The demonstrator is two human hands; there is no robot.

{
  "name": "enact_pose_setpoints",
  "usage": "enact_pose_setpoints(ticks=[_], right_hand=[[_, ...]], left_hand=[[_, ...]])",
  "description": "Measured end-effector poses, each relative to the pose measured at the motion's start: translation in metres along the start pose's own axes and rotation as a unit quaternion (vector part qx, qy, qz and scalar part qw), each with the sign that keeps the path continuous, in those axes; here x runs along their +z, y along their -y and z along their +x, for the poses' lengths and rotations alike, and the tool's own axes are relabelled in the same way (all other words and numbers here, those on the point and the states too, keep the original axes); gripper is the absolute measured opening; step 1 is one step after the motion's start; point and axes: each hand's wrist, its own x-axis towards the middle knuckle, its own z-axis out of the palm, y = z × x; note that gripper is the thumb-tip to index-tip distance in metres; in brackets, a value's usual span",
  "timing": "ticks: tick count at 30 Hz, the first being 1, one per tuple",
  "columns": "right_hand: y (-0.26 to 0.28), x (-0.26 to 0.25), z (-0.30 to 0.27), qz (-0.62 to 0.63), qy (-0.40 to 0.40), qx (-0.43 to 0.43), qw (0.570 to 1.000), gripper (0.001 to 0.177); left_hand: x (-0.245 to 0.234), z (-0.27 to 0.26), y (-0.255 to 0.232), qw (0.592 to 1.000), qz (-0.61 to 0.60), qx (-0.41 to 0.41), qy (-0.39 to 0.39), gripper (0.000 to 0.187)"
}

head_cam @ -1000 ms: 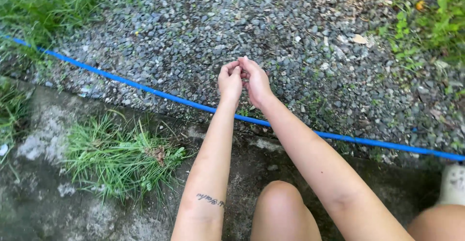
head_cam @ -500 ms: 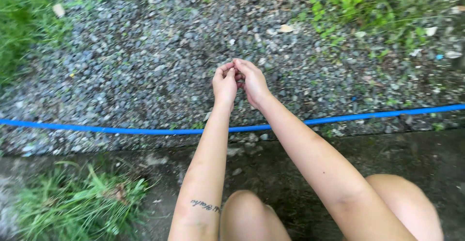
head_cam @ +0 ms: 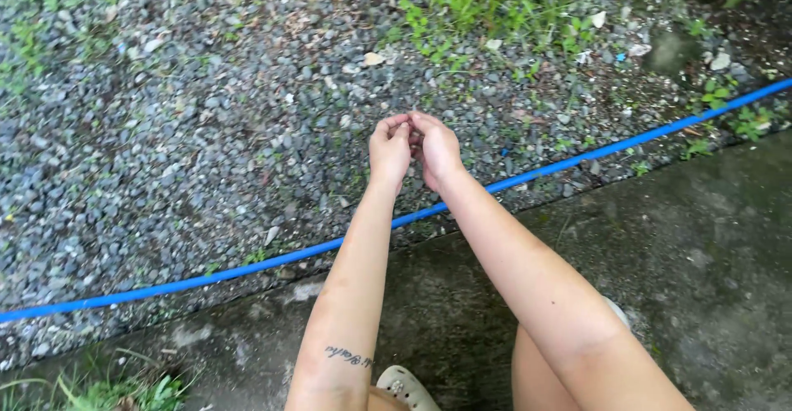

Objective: Manually pulling weeds and small plants from a gravel garden area.

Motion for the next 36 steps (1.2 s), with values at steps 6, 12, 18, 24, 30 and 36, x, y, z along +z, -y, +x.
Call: enact_pose_setpoints(ticks=[6,12,18,24,30,36], right_hand=[[0.019,-0.034,0.008,0.004,-0.028,-0.007,1.000,0.024],[0.050,-0.067,0.026,0.003,-0.004,0.006,1.000,0.019],[0.102,-0.111,0.054,-0.018,0.023,0.029,0.999,0.020],[0.165,-0.157,0.058,-0.043,-0.020,0.020,0.999,0.018],[0.198,-0.206,0.068,-0.059,-0.041,0.011,0.997,0.023],[0.205,-0.250,0.082,-0.048,-0.038,-0.002,0.998,0.026]], left_hand=[[0.048,0.009,0.028,0.999,0.030,-0.010,-0.004,0.029],[0.085,0.011,0.023,1.000,-0.006,-0.016,0.010,0.034],[0.147,0.016,0.007,0.998,0.000,-0.031,0.054,0.033],[0.220,0.032,0.028,0.996,-0.019,-0.016,0.085,0.028],[0.281,0.031,0.044,0.996,0.001,-0.018,0.082,0.025],[0.318,0.041,0.077,0.997,0.018,-0.026,0.068,0.023]])
